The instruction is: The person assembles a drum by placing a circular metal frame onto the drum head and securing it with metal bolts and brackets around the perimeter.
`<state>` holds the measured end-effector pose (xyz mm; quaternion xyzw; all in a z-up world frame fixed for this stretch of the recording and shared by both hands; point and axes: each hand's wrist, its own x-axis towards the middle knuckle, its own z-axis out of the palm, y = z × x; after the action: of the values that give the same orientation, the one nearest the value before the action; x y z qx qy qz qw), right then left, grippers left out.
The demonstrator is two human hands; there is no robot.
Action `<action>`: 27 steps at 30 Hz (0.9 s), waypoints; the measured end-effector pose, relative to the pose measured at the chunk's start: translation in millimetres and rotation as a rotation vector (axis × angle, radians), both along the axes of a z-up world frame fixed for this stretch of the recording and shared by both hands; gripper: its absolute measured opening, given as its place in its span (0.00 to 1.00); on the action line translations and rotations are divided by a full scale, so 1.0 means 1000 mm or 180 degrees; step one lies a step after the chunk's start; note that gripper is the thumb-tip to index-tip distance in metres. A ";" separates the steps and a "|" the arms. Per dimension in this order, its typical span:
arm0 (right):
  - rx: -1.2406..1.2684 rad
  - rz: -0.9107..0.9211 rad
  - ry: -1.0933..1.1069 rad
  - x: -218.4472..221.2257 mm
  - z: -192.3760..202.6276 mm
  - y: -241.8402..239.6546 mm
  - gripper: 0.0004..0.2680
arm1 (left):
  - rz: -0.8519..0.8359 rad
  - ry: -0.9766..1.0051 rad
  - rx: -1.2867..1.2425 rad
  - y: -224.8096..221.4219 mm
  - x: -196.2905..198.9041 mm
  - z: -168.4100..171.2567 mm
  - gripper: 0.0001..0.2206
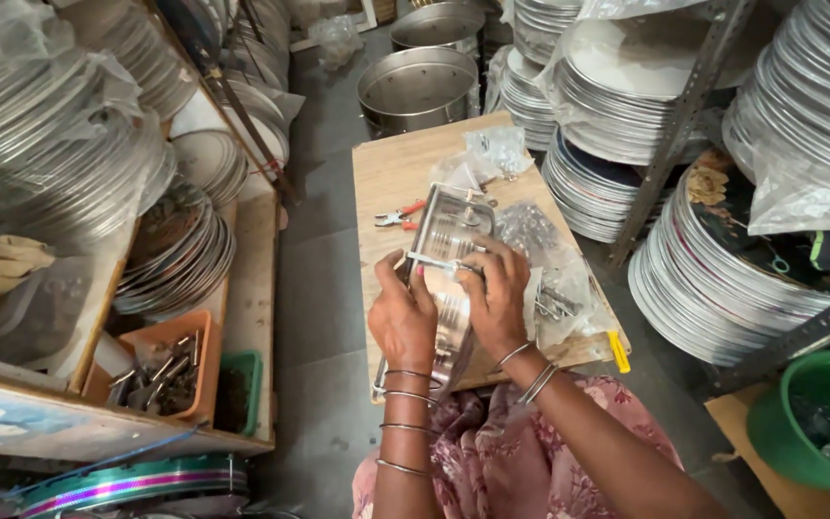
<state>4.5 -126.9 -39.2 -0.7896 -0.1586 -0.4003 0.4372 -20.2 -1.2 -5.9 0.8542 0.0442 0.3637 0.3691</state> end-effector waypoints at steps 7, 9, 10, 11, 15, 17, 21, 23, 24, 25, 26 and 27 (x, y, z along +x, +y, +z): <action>0.0027 0.0066 -0.0035 0.002 0.002 0.002 0.03 | -0.0012 -0.0207 -0.0009 0.005 -0.001 0.000 0.10; -0.0016 -0.0036 -0.0033 0.001 0.001 0.006 0.03 | 0.0001 -0.0169 0.0051 0.008 -0.001 -0.001 0.11; -0.0037 -0.0089 -0.0031 0.000 0.001 0.009 0.03 | 0.0028 -0.0125 0.0027 0.009 -0.001 -0.002 0.11; -0.0051 -0.0099 -0.0003 0.000 0.001 0.010 0.03 | 0.0052 -0.0078 0.0000 0.010 -0.002 -0.002 0.11; -0.0053 -0.0014 0.0079 -0.002 0.009 0.013 0.04 | 0.0137 -0.0177 -0.0017 0.013 0.000 -0.003 0.10; -0.0067 0.0122 -0.0023 -0.005 0.015 0.012 0.05 | 0.0200 -0.0168 0.0020 0.014 -0.001 -0.001 0.10; -0.0115 0.0232 -0.0071 -0.009 0.017 0.014 0.06 | 0.0131 -0.0140 -0.0038 0.020 -0.005 -0.002 0.09; -0.0112 0.0195 0.0002 -0.010 0.015 0.017 0.05 | 0.0036 -0.0238 -0.0087 0.022 -0.010 -0.004 0.09; -0.0120 0.0190 -0.0006 -0.011 0.014 0.019 0.05 | -0.0017 -0.0302 -0.0111 0.024 -0.011 -0.004 0.09; -0.0129 0.0172 -0.0026 -0.012 0.015 0.021 0.05 | -0.0016 -0.0305 -0.0151 0.026 -0.010 -0.003 0.09; -0.0148 0.0205 -0.0062 -0.012 0.016 0.022 0.05 | -0.0016 -0.0308 -0.0192 0.029 -0.011 -0.003 0.09; -0.0163 0.0235 -0.0083 -0.015 0.016 0.025 0.05 | -0.0019 -0.0295 -0.0229 0.033 -0.014 -0.004 0.09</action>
<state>-10.6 -101.5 -23.7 -0.7888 -0.2034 -0.3900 0.4292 -34.2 31.8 -10.4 0.8227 0.0376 0.3999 0.4023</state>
